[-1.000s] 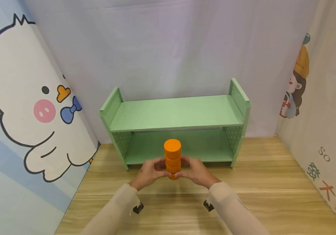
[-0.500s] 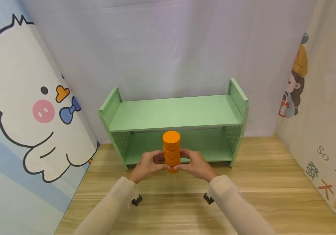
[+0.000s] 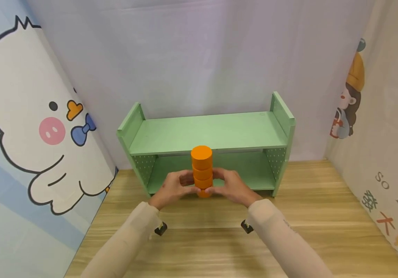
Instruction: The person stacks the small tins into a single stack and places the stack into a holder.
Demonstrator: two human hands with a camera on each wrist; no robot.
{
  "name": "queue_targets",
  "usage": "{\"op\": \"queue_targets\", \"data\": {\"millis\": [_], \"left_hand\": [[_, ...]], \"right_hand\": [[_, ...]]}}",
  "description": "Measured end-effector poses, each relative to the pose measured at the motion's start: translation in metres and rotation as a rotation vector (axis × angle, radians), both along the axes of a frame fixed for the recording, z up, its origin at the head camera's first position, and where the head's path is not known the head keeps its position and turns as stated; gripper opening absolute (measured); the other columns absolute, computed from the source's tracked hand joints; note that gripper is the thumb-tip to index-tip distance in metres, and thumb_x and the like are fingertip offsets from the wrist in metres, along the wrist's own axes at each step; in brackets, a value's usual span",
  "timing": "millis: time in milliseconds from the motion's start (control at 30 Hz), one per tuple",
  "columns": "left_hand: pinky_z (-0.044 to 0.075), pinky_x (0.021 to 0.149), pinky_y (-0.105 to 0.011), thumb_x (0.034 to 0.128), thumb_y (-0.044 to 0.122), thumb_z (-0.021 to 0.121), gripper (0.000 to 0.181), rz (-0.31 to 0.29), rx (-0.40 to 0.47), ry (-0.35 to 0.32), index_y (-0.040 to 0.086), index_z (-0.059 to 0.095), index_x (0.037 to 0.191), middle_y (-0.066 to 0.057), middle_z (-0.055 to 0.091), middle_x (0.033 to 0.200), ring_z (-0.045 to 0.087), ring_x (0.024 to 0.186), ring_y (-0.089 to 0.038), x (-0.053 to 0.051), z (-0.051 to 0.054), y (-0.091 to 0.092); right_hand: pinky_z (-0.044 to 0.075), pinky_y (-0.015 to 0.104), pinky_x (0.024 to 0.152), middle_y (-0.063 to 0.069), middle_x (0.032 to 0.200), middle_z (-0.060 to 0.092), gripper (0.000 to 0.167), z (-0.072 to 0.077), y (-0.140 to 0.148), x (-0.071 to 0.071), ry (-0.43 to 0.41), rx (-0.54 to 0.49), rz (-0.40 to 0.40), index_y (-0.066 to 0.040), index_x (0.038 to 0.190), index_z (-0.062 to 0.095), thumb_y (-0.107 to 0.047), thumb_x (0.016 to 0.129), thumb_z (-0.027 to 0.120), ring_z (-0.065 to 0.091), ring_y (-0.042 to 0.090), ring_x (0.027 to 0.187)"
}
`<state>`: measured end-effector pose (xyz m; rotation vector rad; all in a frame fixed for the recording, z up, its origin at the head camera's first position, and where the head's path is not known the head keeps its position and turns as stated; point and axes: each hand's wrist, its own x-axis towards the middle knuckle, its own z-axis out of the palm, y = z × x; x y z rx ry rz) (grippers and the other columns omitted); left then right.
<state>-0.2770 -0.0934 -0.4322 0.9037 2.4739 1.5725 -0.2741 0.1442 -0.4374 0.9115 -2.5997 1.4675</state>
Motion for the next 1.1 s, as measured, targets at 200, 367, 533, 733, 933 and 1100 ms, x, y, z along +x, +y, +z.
{"op": "queue_targets", "data": {"millis": [200, 367, 533, 733, 933, 1100], "left_hand": [[0.056, 0.096, -0.039, 0.0842, 0.011, 0.08, 0.047, -0.008, 0.003, 0.043, 0.002, 0.064, 0.128, -0.011, 0.067, 0.126, 0.066, 0.113, -0.023, -0.004, 0.008, -0.001], [0.057, 0.094, -0.035, 0.0842, 0.011, 0.08, 0.048, -0.018, 0.008, 0.07, 0.002, 0.064, 0.128, -0.011, 0.067, 0.126, 0.067, 0.111, -0.024, -0.007, 0.016, -0.002], [0.056, 0.095, -0.035, 0.0858, 0.008, 0.078, 0.048, -0.031, 0.008, 0.071, 0.0, 0.062, 0.131, -0.013, 0.066, 0.127, 0.067, 0.112, -0.024, -0.005, 0.027, -0.002], [0.057, 0.094, -0.031, 0.0853, 0.011, 0.079, 0.049, -0.015, -0.008, 0.084, 0.002, 0.063, 0.13, -0.01, 0.068, 0.125, 0.067, 0.111, -0.021, -0.012, 0.035, -0.003], [0.057, 0.094, -0.031, 0.0864, 0.012, 0.079, 0.049, -0.022, -0.003, 0.084, 0.002, 0.063, 0.131, -0.011, 0.067, 0.125, 0.067, 0.111, -0.021, -0.015, 0.049, -0.004], [0.056, 0.094, -0.029, 0.0875, 0.012, 0.078, 0.048, -0.034, -0.001, 0.084, 0.003, 0.062, 0.132, -0.009, 0.067, 0.126, 0.067, 0.111, -0.019, -0.018, 0.057, -0.005]], "right_hand": [[0.045, 0.055, 0.107, 0.016, 0.134, 0.062, 0.062, 0.01, -0.001, -0.003, 0.017, 0.002, -0.006, 0.0, 0.138, 0.056, -0.015, 0.084, 0.082, 0.058, 0.034, 0.124], [0.044, 0.055, 0.107, 0.016, 0.135, 0.061, 0.061, 0.018, -0.002, -0.004, 0.013, 0.007, -0.015, 0.001, 0.138, 0.055, -0.015, 0.085, 0.081, 0.057, 0.034, 0.124], [0.045, 0.055, 0.107, 0.016, 0.133, 0.062, 0.06, 0.027, -0.003, -0.005, 0.024, 0.006, -0.017, 0.001, 0.137, 0.056, -0.014, 0.085, 0.081, 0.059, 0.033, 0.123], [0.045, 0.054, 0.107, 0.017, 0.133, 0.062, 0.06, 0.041, -0.003, -0.007, 0.034, 0.011, -0.018, 0.001, 0.137, 0.056, -0.013, 0.085, 0.082, 0.058, 0.034, 0.124], [0.044, 0.055, 0.108, 0.016, 0.136, 0.06, 0.061, 0.054, -0.002, -0.01, 0.034, 0.024, -0.014, 0.0, 0.139, 0.054, -0.013, 0.086, 0.081, 0.056, 0.034, 0.126], [0.043, 0.054, 0.109, 0.015, 0.137, 0.06, 0.061, 0.063, -0.002, -0.013, 0.039, 0.031, -0.002, -0.002, 0.14, 0.054, -0.014, 0.087, 0.08, 0.056, 0.033, 0.127]]}}
